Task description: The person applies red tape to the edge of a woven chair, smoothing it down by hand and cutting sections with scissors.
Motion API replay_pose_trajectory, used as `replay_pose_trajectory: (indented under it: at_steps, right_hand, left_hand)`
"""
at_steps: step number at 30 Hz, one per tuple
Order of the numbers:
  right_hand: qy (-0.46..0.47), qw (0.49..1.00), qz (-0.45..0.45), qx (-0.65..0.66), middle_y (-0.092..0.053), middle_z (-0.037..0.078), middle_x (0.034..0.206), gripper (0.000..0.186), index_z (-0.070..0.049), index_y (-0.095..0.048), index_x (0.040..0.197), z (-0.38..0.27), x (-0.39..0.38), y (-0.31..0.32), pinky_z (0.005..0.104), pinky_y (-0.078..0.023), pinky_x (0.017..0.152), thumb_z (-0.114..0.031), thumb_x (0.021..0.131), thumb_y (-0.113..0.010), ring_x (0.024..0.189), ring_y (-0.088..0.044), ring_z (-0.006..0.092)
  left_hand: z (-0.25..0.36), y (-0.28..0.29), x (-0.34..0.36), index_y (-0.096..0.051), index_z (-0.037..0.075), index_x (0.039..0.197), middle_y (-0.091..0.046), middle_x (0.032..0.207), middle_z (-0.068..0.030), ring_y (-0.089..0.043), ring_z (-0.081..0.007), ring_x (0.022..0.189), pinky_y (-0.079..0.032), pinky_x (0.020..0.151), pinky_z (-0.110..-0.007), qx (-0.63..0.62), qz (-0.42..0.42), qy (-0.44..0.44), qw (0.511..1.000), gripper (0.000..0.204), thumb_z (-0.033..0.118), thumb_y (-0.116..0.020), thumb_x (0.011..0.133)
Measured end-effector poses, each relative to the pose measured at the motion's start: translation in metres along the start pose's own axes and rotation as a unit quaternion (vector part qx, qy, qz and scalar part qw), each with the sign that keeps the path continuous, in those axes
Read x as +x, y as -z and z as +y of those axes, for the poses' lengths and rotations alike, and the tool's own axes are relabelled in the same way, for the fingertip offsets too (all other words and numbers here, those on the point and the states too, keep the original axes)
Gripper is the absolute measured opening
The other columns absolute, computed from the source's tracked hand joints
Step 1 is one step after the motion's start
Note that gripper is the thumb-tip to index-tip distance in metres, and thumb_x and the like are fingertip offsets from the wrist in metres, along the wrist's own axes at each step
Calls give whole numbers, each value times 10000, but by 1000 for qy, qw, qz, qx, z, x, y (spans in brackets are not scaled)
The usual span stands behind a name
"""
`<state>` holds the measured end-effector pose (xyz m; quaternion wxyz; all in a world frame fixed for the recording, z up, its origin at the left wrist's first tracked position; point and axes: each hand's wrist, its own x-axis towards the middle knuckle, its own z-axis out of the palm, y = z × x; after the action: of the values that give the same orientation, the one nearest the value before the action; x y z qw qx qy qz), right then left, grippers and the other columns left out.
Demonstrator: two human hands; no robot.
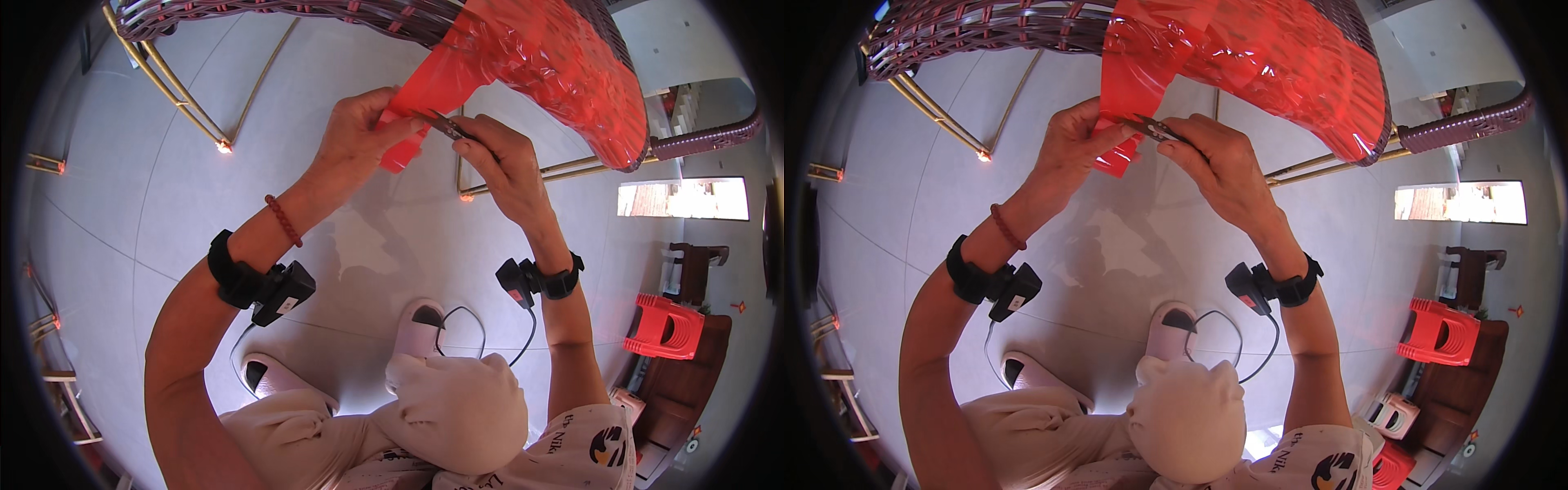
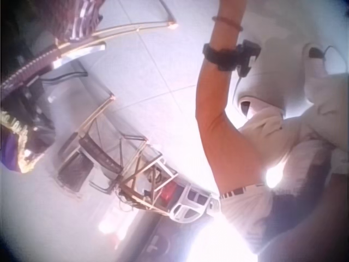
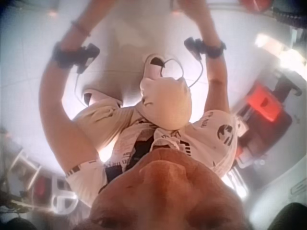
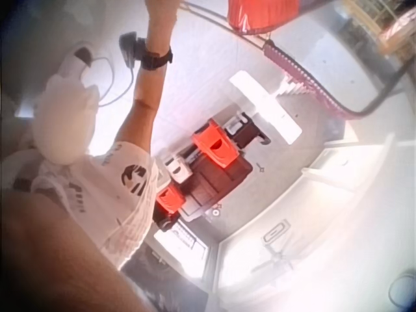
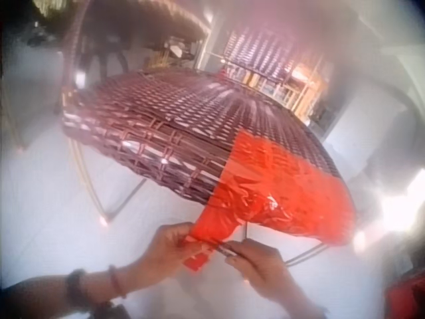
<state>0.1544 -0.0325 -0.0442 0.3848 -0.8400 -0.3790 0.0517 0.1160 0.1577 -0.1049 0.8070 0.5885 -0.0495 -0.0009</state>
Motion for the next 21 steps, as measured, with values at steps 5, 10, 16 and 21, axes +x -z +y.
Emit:
replay_pose_trajectory:
  at_steps: [5,10,16,21]
  right_hand:
    - [10,1000,9,3,-514,109,726,205,33,-589,994,3,1,-1,299,-386,577,-134,875,-575,606,-440,208]
    - [-28,999,10,39,-505,96,716,210,39,-587,994,4,-4,-1,296,-378,573,-137,879,-574,606,-427,184]
    - [-16,999,10,32,-498,94,706,211,44,-588,993,3,-1,-3,295,-369,564,-132,878,-573,604,-421,168]
    - [10,1000,9,12,-495,92,701,215,47,-587,995,2,4,-4,291,-363,555,-132,877,-574,599,-417,159]
  left_hand:
    - [1,0,2,-589,27,1068,-641,954,-43,-617,-104,855,-545,746,-288,23,-3,-3,1000,194,102,-566,891]
    - [-1,4,0,-589,25,1063,-640,947,-42,-614,-99,853,-542,749,-285,29,-7,-3,1000,192,105,-571,889]
    - [-3,6,2,-592,34,1070,-640,942,-31,-610,-95,852,-540,756,-287,29,-10,10,999,199,110,-577,887]
    - [1,5,1,-595,32,1063,-640,929,-28,-609,-91,844,-542,758,-286,28,-6,17,999,196,115,-579,886]
